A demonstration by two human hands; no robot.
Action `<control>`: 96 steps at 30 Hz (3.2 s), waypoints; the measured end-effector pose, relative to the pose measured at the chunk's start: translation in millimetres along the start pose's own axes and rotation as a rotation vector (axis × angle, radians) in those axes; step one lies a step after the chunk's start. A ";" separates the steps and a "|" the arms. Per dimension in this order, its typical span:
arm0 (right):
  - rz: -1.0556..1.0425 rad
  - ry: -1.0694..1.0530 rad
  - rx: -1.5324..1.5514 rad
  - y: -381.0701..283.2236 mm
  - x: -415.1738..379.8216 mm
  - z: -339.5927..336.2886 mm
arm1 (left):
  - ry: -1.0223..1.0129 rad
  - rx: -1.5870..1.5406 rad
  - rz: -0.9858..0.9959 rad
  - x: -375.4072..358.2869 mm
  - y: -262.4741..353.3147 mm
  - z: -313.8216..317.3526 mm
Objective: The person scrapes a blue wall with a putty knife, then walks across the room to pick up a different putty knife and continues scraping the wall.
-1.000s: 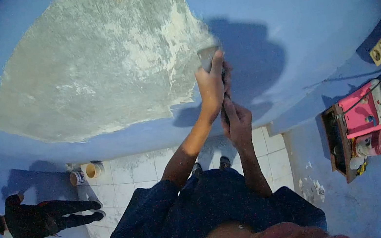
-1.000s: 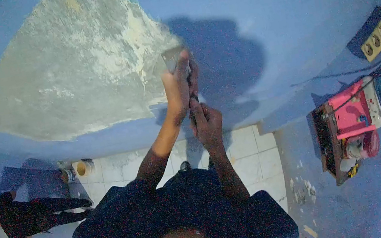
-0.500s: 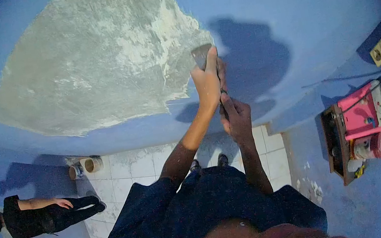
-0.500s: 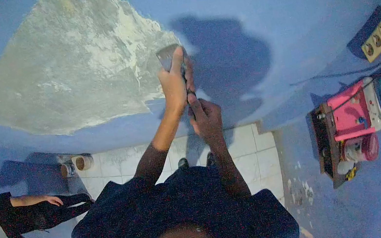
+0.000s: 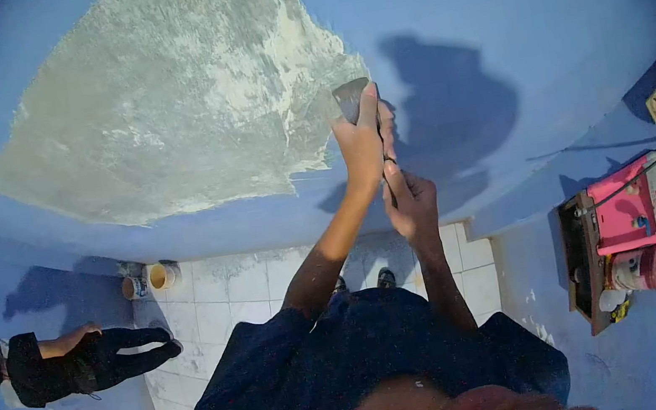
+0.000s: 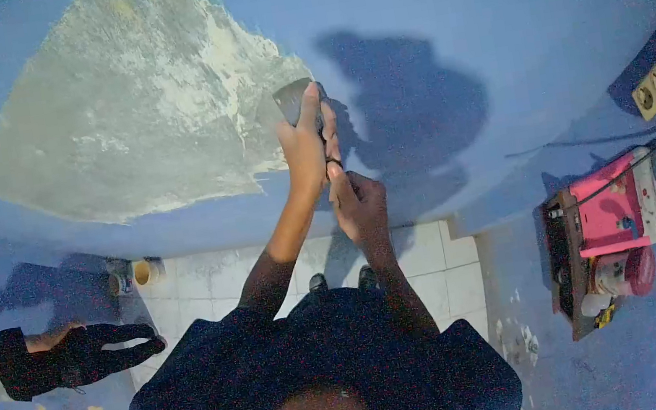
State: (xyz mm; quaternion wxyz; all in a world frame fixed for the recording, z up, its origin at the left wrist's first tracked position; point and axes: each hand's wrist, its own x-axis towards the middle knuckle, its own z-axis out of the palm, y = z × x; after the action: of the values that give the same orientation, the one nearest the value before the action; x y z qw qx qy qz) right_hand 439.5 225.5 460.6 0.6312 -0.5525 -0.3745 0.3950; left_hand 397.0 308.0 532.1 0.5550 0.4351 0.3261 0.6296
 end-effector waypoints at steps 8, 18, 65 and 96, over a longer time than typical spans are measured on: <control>-0.132 -0.027 -0.014 -12.2 16.4 8.5 | -0.070 -0.034 -0.018 17.4 6.0 -3.3; -0.094 0.081 -0.005 -13.1 6.9 31.5 | -0.119 -0.005 -0.087 17.2 20.4 -10.4; -0.202 0.107 -0.118 -8.0 2.1 41.7 | -0.114 0.082 -0.158 20.2 -0.4 -33.7; -0.024 0.104 0.040 -32.7 0.2 46.0 | -0.289 -0.011 -0.126 31.9 23.2 -24.2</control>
State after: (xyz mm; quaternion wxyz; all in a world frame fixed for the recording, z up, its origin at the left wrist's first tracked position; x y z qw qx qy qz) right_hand 400.6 241.6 498.1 0.6653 -0.5550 -0.3398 0.3658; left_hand 365.1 337.1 548.9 0.6368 0.4969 0.2663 0.5261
